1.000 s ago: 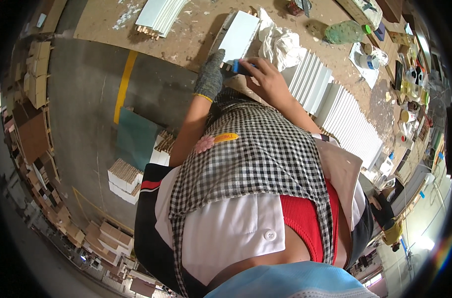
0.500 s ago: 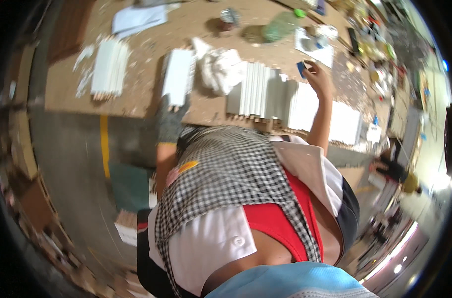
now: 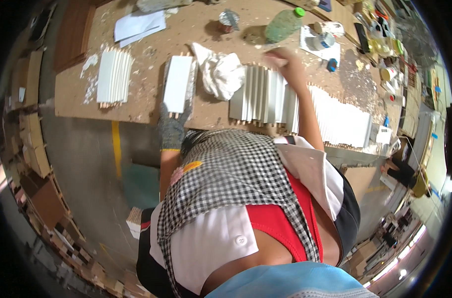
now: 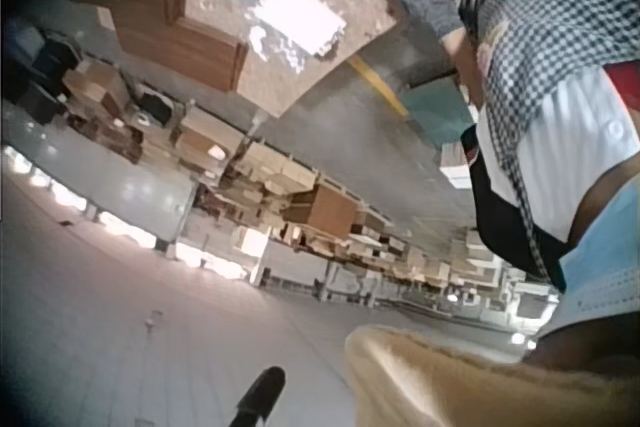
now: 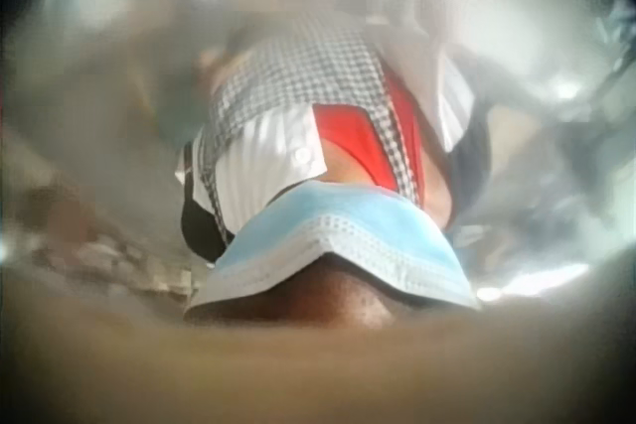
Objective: The person wipes white wooden pieces with a cloth and applies a substance using a small applicator.
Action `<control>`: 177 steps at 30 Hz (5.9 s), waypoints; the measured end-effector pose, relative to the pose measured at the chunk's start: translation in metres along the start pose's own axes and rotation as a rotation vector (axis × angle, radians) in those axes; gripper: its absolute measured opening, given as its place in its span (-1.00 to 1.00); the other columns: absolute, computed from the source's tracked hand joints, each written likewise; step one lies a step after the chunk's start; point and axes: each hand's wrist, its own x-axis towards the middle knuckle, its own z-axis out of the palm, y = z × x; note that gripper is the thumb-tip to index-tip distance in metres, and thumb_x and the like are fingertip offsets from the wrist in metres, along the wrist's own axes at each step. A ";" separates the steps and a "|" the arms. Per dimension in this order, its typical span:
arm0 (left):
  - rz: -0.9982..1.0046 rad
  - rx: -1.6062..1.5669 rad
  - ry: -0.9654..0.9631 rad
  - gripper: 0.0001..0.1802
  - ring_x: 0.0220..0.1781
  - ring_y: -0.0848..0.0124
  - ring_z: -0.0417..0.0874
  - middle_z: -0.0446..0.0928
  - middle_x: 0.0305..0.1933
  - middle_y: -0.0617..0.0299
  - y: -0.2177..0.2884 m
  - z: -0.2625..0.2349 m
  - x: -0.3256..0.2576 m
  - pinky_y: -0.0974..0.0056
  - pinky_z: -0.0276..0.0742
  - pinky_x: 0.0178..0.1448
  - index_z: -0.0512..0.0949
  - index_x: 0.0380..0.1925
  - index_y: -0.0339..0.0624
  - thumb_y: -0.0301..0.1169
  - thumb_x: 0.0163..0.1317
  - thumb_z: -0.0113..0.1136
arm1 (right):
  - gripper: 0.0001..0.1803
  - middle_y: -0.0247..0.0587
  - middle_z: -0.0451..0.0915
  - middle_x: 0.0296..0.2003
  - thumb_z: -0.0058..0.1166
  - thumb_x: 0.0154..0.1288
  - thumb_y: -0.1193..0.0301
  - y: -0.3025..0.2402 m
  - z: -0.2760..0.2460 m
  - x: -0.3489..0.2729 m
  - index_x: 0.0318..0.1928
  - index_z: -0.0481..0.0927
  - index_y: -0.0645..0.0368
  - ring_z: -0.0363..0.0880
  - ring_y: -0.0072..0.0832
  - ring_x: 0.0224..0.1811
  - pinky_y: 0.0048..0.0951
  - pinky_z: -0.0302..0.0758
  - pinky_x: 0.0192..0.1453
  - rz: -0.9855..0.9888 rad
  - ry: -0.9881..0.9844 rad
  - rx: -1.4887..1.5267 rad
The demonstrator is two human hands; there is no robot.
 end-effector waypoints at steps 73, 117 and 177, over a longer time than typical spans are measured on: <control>0.457 0.094 -0.207 -0.42 0.09 0.01 0.62 0.37 0.19 -0.15 -0.003 0.021 0.012 0.07 0.74 0.15 0.21 0.27 -0.33 -0.73 0.26 0.13 | -0.69 -0.24 0.68 -0.01 0.01 0.52 0.23 0.201 -0.063 0.048 0.12 0.58 0.09 0.67 -0.25 0.00 -0.07 0.67 0.06 0.308 0.534 1.967; 0.697 0.673 0.098 -0.24 0.04 0.29 0.55 0.47 0.08 0.04 -0.017 0.013 0.032 0.20 0.60 0.08 0.32 0.15 -0.33 -0.45 -0.01 0.56 | -0.60 -0.16 0.39 0.39 0.10 0.41 0.23 -0.099 0.215 -0.001 0.21 0.59 -0.04 0.39 -0.10 0.39 -0.09 0.24 0.55 -0.860 -0.392 -0.236; 0.912 0.822 -0.003 0.11 0.22 0.18 0.56 0.43 0.31 -0.13 0.005 -0.028 0.019 0.19 0.56 0.20 -0.01 0.51 -0.30 -0.38 0.09 0.54 | -0.51 -0.23 0.67 -0.22 -0.10 0.50 0.06 -0.026 0.129 0.102 0.07 0.60 0.22 0.62 -0.39 -0.30 -0.35 0.60 -0.20 0.261 -0.140 1.041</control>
